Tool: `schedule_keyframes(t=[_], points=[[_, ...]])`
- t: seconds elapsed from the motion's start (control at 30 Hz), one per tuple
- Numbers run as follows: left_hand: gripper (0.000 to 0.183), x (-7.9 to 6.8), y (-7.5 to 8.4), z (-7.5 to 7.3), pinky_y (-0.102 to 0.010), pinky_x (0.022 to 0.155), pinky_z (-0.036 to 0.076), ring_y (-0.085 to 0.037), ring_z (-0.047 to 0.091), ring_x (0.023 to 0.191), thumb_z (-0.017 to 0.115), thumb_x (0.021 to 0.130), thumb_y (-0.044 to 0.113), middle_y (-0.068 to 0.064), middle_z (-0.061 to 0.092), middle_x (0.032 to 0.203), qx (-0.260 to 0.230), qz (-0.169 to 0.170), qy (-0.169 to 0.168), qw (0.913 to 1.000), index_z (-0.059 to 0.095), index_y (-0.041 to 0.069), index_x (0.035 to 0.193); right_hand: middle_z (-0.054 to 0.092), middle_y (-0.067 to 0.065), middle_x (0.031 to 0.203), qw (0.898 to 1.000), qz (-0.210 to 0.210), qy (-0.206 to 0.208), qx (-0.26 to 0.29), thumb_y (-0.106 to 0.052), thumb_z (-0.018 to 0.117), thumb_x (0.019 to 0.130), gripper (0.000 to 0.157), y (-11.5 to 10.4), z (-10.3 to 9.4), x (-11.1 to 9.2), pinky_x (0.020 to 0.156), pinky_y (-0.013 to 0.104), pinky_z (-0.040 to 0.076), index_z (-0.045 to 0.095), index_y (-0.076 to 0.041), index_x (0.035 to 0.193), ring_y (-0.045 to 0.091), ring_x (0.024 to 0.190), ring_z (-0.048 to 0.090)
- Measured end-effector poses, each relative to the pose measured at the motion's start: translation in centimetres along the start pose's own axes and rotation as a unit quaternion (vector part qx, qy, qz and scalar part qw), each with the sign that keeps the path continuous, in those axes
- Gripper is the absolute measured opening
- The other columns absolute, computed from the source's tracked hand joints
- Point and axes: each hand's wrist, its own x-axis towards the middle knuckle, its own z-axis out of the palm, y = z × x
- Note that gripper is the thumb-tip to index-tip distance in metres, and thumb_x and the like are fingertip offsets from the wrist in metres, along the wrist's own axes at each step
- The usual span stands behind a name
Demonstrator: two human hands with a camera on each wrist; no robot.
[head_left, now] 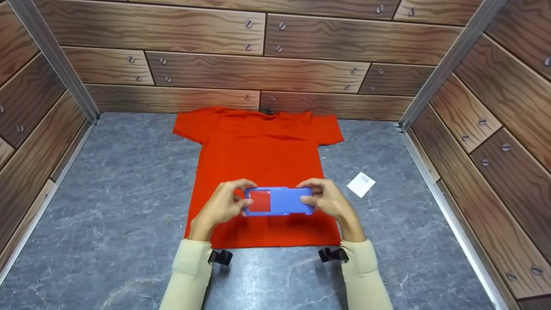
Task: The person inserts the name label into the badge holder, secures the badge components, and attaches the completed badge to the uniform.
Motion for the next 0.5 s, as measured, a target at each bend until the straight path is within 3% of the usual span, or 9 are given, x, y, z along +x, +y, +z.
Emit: schedule_keyframes(t=[0.2, 0.4, 0.5], points=[[0.035, -0.1, -0.2, -0.3, -0.055, 0.070, 0.064, -0.044, 0.072, 0.070, 0.071, 0.095, 0.002, -0.016, 0.059, 0.109, 0.002, 0.000, 0.003, 1.0000, 0.067, 0.011, 0.128, 0.071, 0.029, 0.109, 1.000, 0.002, 0.007, 0.003, 0.004, 0.072, 0.090, 0.030, 0.2, -0.3, -0.1, 0.059, 0.026, 0.057, 0.070, 0.004, 0.121, 0.021, 0.078, 0.066], [0.037, -0.2, -0.6, -0.9, -0.056, 0.067, 0.063, -0.031, 0.072, 0.062, 0.071, 0.093, -0.004, -0.015, 0.059, 0.102, -0.002, 0.007, 0.019, 0.9998, 0.068, 0.008, 0.128, 0.069, 0.029, 0.109, 1.000, 0.002, 0.022, 0.004, 0.006, 0.070, 0.091, 0.028, 0.5, -1.0, -0.3, 0.065, 0.026, 0.056, 0.070, 0.005, 0.119, 0.022, 0.080, 0.063], [0.037, -0.2, -0.7, -1.0, -0.056, 0.067, 0.063, -0.030, 0.072, 0.063, 0.070, 0.093, -0.004, -0.015, 0.058, 0.101, -0.002, 0.010, 0.018, 0.9998, 0.067, 0.007, 0.128, 0.069, 0.029, 0.110, 1.000, 0.002, 0.028, -0.001, 0.006, 0.069, 0.092, 0.027, 0.5, -1.4, -0.3, 0.065, 0.027, 0.056, 0.070, 0.005, 0.119, 0.022, 0.080, 0.063]])
